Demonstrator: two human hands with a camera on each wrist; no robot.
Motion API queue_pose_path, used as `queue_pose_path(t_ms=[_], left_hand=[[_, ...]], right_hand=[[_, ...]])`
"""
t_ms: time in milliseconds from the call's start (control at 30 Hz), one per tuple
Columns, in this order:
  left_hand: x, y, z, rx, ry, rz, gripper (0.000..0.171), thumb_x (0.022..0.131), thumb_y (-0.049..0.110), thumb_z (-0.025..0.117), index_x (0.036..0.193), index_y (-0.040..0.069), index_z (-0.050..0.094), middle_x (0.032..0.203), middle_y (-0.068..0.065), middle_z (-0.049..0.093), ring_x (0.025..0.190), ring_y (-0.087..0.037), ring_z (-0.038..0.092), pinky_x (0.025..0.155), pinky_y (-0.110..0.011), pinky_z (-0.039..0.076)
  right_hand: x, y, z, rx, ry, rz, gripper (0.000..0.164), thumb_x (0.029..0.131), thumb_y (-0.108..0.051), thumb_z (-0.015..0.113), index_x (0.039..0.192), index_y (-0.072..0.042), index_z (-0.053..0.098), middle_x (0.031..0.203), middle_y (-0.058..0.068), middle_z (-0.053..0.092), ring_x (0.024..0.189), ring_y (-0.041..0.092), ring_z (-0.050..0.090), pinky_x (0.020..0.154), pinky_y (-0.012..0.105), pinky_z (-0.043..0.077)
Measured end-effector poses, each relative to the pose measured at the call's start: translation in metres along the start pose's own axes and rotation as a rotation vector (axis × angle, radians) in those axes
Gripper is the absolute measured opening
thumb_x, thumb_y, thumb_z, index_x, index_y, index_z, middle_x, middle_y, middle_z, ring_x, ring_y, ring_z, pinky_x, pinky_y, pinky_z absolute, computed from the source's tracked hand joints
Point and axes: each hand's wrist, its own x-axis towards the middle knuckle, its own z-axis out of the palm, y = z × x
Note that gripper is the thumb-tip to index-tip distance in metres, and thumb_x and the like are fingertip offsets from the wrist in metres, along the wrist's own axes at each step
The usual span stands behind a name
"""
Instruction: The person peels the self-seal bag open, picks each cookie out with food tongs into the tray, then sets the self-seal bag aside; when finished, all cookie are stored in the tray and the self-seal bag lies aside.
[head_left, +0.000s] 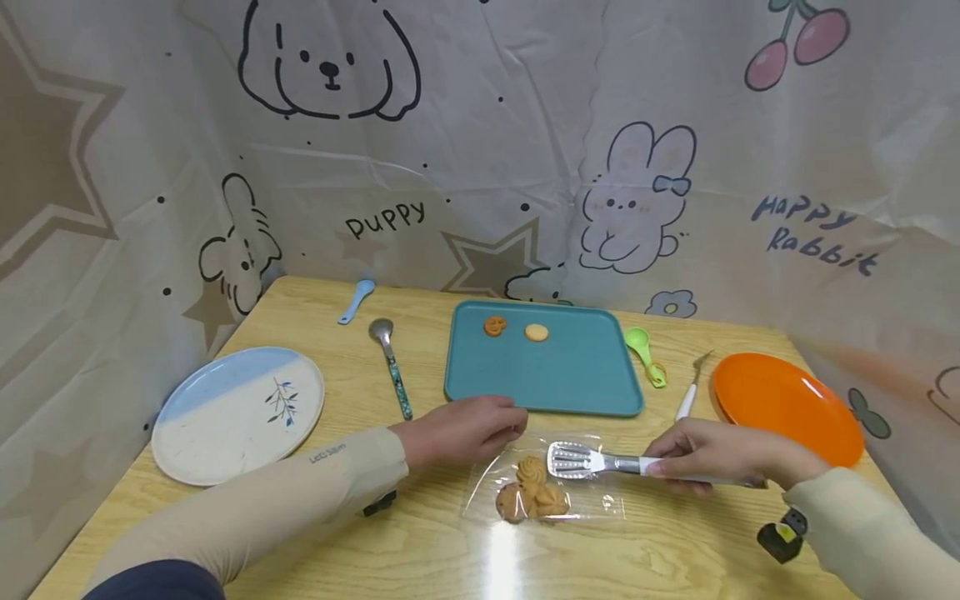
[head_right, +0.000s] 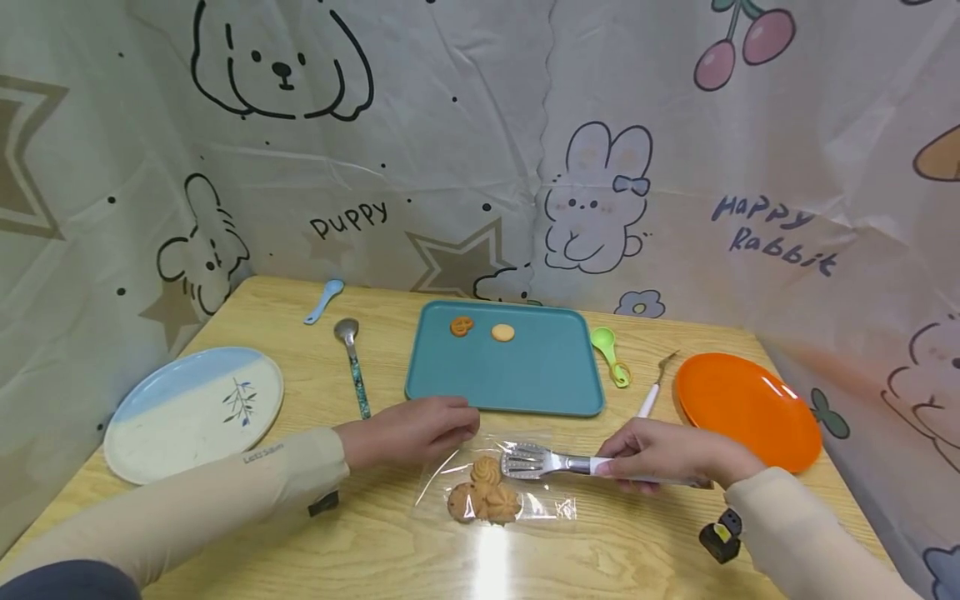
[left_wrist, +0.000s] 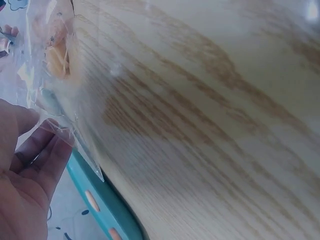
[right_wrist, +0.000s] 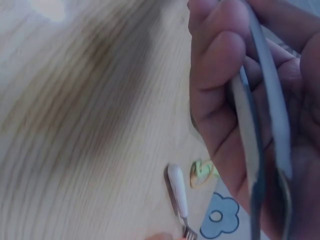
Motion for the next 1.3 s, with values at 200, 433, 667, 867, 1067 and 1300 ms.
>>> queue_pose_path(t_ms=[200,433,667,867,1067,1300], left_hand=[[-0.001,-0.002,0.000,-0.011,-0.002,-0.008,0.015,0.103,0.021,0.047,0.089,0.020,0.051,0.080,0.007,0.047,0.073,-0.006,0.043,0.063,-0.017,0.036],[-0.002,-0.005,0.002,-0.016,0.000,-0.014,0.016,0.103,0.021,0.047,0.087,0.020,0.050,0.079,0.007,0.046,0.072,-0.006,0.042,0.061,-0.016,0.035],[-0.001,-0.004,0.002,-0.015,0.013,0.005,0.015,0.102,0.019,0.047,0.087,0.019,0.051,0.079,0.007,0.047,0.073,-0.006,0.043,0.062,-0.016,0.037],[-0.001,-0.003,0.001,-0.035,0.010,-0.012,0.017,0.103,0.021,0.046,0.087,0.019,0.049,0.078,0.007,0.045,0.071,-0.006,0.042,0.061,-0.016,0.035],[0.000,-0.004,0.002,-0.032,0.014,-0.018,0.016,0.103,0.020,0.046,0.087,0.019,0.050,0.078,0.007,0.046,0.071,-0.006,0.042,0.061,-0.016,0.035],[0.000,-0.005,0.004,-0.033,0.023,-0.017,0.015,0.103,0.020,0.046,0.088,0.019,0.051,0.078,0.007,0.046,0.071,-0.006,0.042,0.060,-0.016,0.036]], right_hand=[[0.012,-0.003,0.002,0.004,-0.008,-0.004,0.028,0.101,-0.022,0.050,0.101,0.001,0.066,0.078,0.036,0.056,0.052,0.003,0.049,0.043,0.029,0.046],[0.021,-0.003,0.008,0.050,-0.003,-0.043,0.027,0.101,-0.019,0.051,0.101,0.003,0.066,0.076,0.036,0.057,0.051,0.002,0.050,0.043,0.022,0.045],[0.019,0.008,0.011,0.043,0.012,-0.063,0.026,0.101,-0.020,0.050,0.097,0.000,0.067,0.077,0.033,0.060,0.048,0.006,0.050,0.043,0.029,0.047],[0.003,0.016,0.009,0.063,0.019,-0.060,0.026,0.102,-0.019,0.048,0.100,0.000,0.066,0.077,0.033,0.059,0.047,0.015,0.048,0.045,0.028,0.047],[-0.022,0.022,0.007,0.104,0.048,-0.021,0.026,0.102,-0.016,0.047,0.107,0.001,0.066,0.079,0.033,0.058,0.054,0.000,0.052,0.044,0.027,0.045],[-0.057,0.033,0.001,0.211,0.058,-0.042,0.027,0.103,-0.007,0.040,0.111,0.010,0.060,0.078,0.032,0.053,0.050,0.014,0.046,0.046,0.025,0.047]])
